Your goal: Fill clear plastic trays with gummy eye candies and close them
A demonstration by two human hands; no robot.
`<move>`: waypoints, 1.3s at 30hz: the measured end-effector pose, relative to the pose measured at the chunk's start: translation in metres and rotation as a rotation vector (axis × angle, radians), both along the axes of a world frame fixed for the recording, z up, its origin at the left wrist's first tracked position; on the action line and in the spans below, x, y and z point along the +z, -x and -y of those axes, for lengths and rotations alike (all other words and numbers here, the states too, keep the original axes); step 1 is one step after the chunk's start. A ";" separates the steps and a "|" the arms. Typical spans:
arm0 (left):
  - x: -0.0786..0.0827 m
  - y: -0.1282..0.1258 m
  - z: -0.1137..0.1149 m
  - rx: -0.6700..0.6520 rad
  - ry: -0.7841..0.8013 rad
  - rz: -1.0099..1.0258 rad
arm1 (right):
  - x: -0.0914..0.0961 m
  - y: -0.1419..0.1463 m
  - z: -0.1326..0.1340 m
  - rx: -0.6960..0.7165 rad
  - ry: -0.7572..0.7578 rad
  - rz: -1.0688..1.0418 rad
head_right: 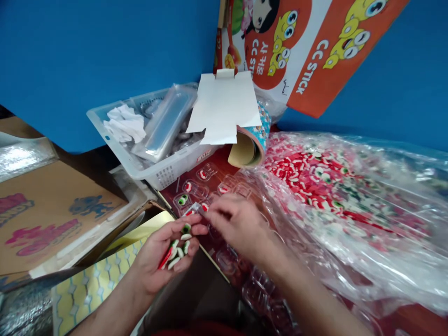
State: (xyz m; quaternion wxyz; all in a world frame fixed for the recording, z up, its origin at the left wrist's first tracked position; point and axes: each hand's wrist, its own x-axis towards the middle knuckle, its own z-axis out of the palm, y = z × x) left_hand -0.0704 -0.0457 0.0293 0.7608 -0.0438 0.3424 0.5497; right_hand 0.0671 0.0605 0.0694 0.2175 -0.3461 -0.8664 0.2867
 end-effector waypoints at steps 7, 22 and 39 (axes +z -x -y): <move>0.001 -0.028 0.002 -0.010 -0.108 -0.075 | -0.008 -0.025 0.055 -0.112 0.079 -0.155; -0.004 -0.027 0.013 -0.104 -0.101 0.048 | -0.014 -0.023 0.032 -0.341 0.435 -0.130; -0.011 0.005 0.004 0.120 -0.072 -0.173 | -0.004 0.027 -0.008 -0.014 -0.156 0.257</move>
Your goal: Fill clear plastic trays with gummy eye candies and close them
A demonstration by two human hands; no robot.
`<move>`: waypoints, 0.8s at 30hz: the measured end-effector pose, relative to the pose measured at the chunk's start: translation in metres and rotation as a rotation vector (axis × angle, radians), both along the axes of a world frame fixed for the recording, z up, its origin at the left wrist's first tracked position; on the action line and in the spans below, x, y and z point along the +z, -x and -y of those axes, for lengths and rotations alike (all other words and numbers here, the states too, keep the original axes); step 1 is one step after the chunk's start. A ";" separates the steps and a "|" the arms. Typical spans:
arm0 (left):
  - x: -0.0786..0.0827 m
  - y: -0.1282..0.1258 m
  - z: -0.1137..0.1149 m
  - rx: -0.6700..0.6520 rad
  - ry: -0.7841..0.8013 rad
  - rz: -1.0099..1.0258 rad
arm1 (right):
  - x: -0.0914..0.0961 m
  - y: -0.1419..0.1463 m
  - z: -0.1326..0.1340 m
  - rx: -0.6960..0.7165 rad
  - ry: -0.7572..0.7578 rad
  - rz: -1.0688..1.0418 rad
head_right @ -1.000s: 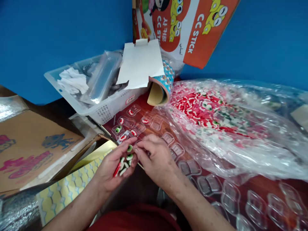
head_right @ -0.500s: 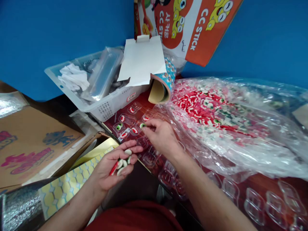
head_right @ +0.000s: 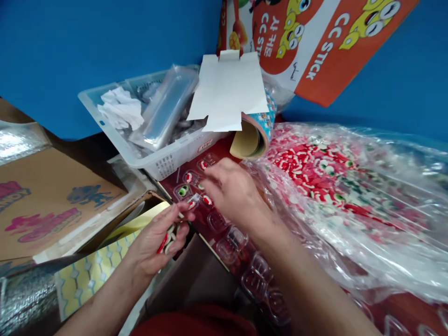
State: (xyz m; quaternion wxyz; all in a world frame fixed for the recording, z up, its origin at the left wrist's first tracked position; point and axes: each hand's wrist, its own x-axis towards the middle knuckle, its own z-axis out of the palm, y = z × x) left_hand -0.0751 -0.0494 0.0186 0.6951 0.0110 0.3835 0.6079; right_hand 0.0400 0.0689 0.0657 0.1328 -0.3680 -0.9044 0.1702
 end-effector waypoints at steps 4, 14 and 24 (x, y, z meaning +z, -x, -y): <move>-0.004 -0.015 -0.001 -0.041 0.031 0.022 | -0.003 -0.015 0.045 0.200 0.129 -0.142; 0.010 0.006 -0.003 0.000 0.243 0.293 | -0.026 0.018 -0.028 -0.330 0.444 -0.019; 0.016 0.010 -0.002 0.157 0.181 0.373 | -0.042 0.042 -0.044 -0.386 0.389 0.201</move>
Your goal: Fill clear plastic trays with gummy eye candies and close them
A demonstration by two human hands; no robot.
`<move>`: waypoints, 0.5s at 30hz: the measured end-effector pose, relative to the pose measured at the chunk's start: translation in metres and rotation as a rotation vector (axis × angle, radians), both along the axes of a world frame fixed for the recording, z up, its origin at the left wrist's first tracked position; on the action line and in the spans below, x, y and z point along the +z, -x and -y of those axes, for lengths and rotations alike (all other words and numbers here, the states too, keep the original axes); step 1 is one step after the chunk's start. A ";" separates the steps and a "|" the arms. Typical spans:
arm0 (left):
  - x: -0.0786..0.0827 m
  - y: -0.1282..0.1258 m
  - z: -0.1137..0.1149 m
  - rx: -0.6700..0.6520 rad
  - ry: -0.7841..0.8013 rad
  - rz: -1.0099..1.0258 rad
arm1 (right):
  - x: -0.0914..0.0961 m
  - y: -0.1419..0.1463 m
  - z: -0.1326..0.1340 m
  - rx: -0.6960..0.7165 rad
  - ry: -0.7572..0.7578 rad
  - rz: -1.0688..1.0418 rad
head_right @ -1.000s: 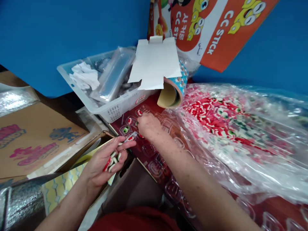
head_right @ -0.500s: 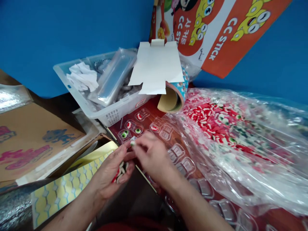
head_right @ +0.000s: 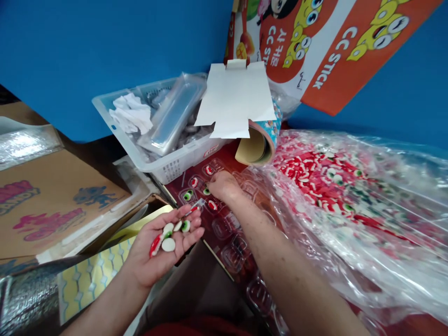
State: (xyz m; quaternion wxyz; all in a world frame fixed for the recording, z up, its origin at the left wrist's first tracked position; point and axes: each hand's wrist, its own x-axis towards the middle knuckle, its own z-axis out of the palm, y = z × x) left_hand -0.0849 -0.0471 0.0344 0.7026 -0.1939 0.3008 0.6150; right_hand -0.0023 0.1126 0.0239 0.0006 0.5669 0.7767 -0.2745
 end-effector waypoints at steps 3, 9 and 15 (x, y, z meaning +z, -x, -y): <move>0.002 0.003 0.000 -0.015 -0.040 -0.004 | 0.010 -0.006 0.006 -0.002 -0.096 0.014; -0.002 -0.005 0.001 -0.011 -0.096 -0.003 | 0.035 -0.037 0.071 0.457 -0.240 -0.325; -0.008 -0.011 -0.002 -0.026 -0.099 0.012 | 0.036 -0.042 0.070 0.612 -0.303 -0.293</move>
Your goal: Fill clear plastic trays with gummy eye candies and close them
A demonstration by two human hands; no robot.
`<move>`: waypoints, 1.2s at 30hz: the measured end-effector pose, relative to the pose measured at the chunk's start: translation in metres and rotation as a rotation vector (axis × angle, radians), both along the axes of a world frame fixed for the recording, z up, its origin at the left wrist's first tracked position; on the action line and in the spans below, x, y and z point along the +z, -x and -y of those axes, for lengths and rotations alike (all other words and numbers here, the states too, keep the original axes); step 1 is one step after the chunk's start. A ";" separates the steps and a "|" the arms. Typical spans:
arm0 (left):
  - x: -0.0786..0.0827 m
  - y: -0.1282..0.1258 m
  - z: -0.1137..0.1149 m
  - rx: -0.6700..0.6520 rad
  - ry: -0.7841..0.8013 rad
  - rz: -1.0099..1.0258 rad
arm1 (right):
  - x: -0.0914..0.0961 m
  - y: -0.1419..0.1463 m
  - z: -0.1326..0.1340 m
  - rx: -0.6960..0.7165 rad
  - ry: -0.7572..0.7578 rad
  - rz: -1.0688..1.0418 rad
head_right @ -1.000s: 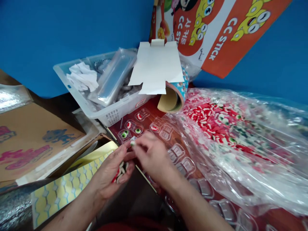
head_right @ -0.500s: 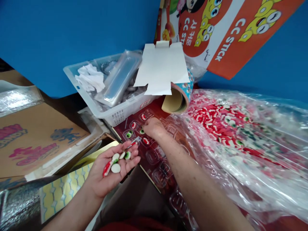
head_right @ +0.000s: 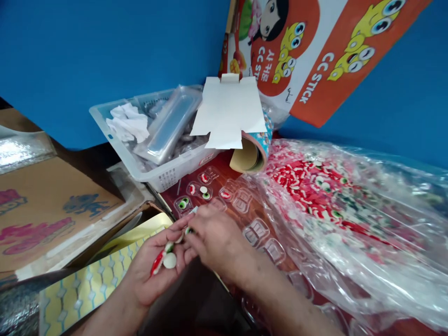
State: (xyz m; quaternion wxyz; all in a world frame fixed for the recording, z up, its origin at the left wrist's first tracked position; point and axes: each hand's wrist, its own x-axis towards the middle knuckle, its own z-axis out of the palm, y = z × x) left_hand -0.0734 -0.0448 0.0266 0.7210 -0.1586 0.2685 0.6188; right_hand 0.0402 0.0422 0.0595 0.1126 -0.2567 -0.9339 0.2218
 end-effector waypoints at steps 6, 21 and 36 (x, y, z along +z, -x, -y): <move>0.003 0.016 0.003 -0.031 0.095 -0.121 | -0.012 0.017 -0.101 -0.612 0.019 0.082; 0.007 0.022 -0.003 0.068 0.018 -0.036 | -0.011 0.025 -0.082 -0.435 -0.164 0.025; -0.004 0.015 0.009 -0.115 0.006 -0.373 | -0.013 0.025 -0.103 -0.601 0.125 0.117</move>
